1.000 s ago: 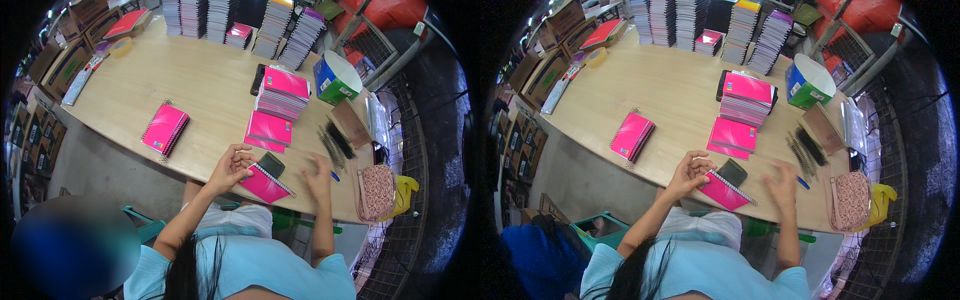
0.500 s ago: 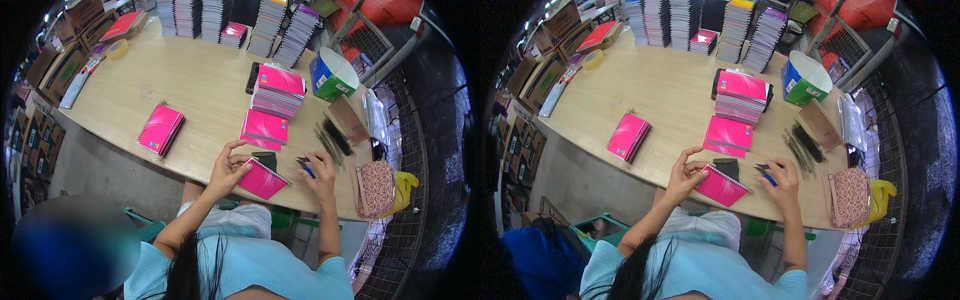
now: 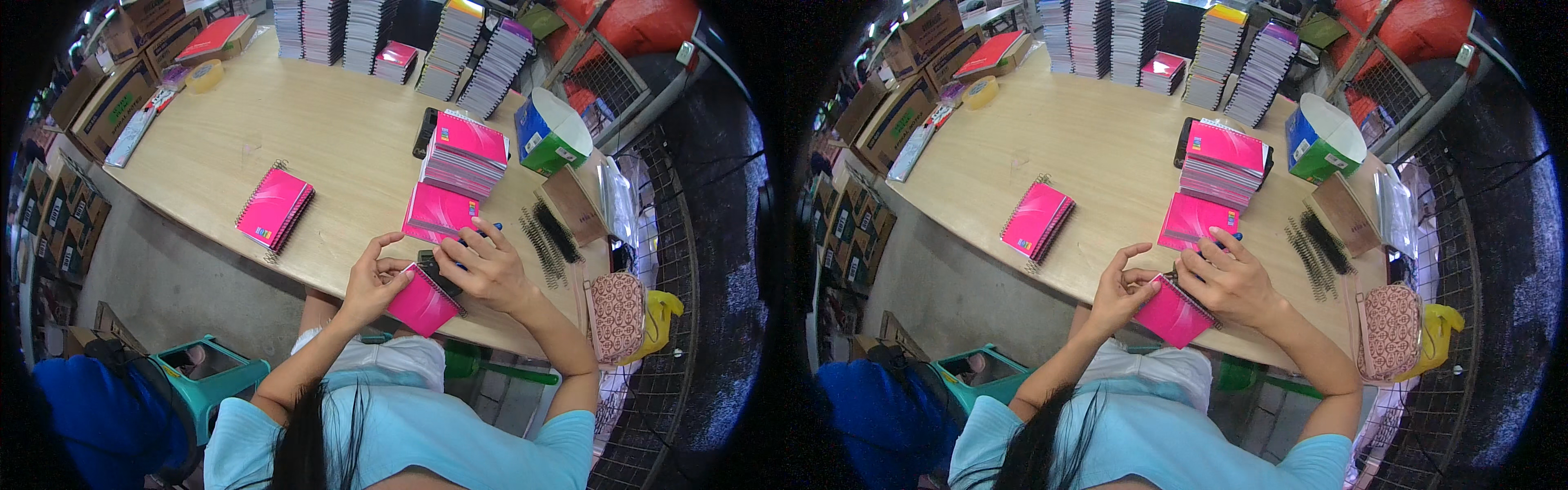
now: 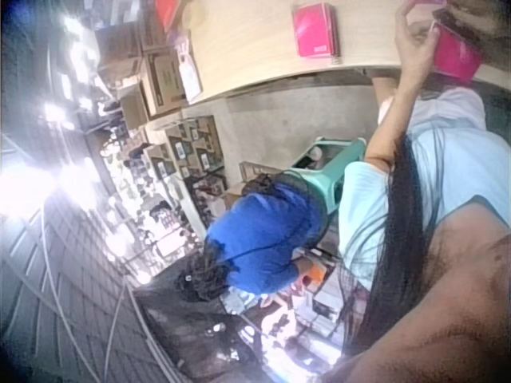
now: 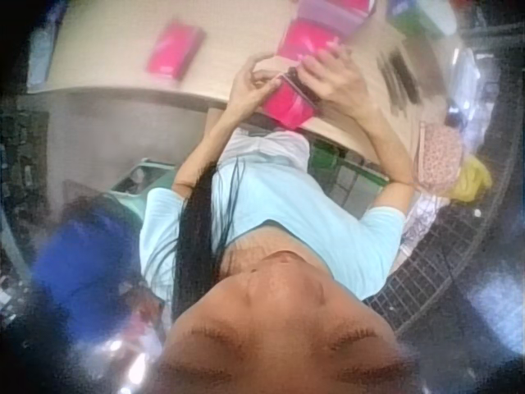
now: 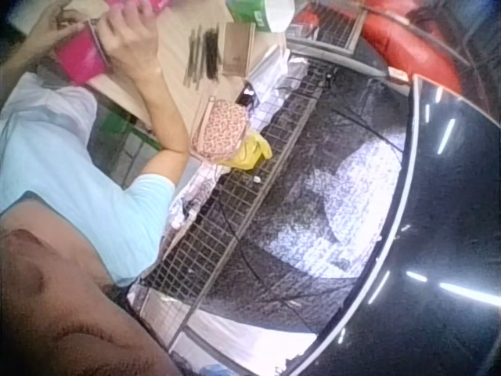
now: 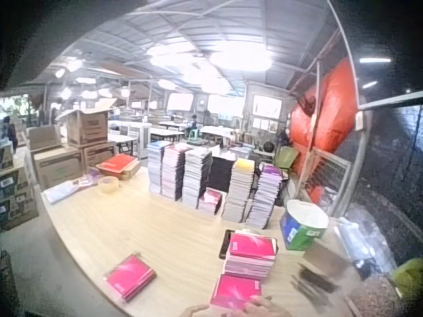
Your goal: The person binds notebooks by threading a spiral wire through the pre-punched holes of a notebook, then uses a blue tool to crimp the ends of the wire.
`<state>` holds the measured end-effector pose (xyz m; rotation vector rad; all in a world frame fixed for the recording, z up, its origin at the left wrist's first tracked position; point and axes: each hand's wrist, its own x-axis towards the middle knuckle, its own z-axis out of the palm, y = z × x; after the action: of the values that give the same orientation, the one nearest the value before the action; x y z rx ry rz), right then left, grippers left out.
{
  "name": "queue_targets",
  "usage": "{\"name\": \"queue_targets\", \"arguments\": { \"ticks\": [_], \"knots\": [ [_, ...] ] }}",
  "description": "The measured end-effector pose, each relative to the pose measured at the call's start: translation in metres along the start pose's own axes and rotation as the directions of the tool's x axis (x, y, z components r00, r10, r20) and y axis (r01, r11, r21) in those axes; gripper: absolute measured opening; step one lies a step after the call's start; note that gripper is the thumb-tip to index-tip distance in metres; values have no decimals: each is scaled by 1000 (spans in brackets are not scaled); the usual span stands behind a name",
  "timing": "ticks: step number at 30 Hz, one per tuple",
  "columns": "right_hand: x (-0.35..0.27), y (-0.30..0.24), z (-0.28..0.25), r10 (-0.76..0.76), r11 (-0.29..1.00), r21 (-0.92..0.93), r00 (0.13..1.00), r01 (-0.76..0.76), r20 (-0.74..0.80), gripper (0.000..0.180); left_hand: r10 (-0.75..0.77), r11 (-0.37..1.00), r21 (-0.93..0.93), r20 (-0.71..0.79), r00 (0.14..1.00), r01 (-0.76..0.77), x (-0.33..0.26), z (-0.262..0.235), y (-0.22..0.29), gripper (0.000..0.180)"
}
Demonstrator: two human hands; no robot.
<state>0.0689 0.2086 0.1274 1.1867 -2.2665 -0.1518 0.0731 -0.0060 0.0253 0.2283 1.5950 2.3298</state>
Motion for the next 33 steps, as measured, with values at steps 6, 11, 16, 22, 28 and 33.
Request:
{"name": "queue_targets", "arguments": {
  "ticks": [6,11,16,22,28,33],
  "knots": [
    [1,-2,4,-14,1000,28,997,12,80,21,25,1000,-7,-33,999,-26,-1,-1,-5,63],
    [-15,-13,12,452,637,492,805,-593,385,34,221,928,332,-124,967,-170,-8,14,8,54],
    [-28,-18,4,694,417,615,671,-670,261,36,316,621,780,-157,935,-79,-18,-3,54,23],
    [-120,3,5,868,245,517,423,-820,259,35,550,224,950,62,833,-219,44,-131,152,10],
    [-205,-11,40,917,346,78,354,-935,184,37,-39,-18,918,396,918,-397,111,-183,118,7],
    [-194,-24,39,890,455,-51,455,-889,17,44,113,-37,891,453,884,-452,109,-198,89,5]
  ]
}}
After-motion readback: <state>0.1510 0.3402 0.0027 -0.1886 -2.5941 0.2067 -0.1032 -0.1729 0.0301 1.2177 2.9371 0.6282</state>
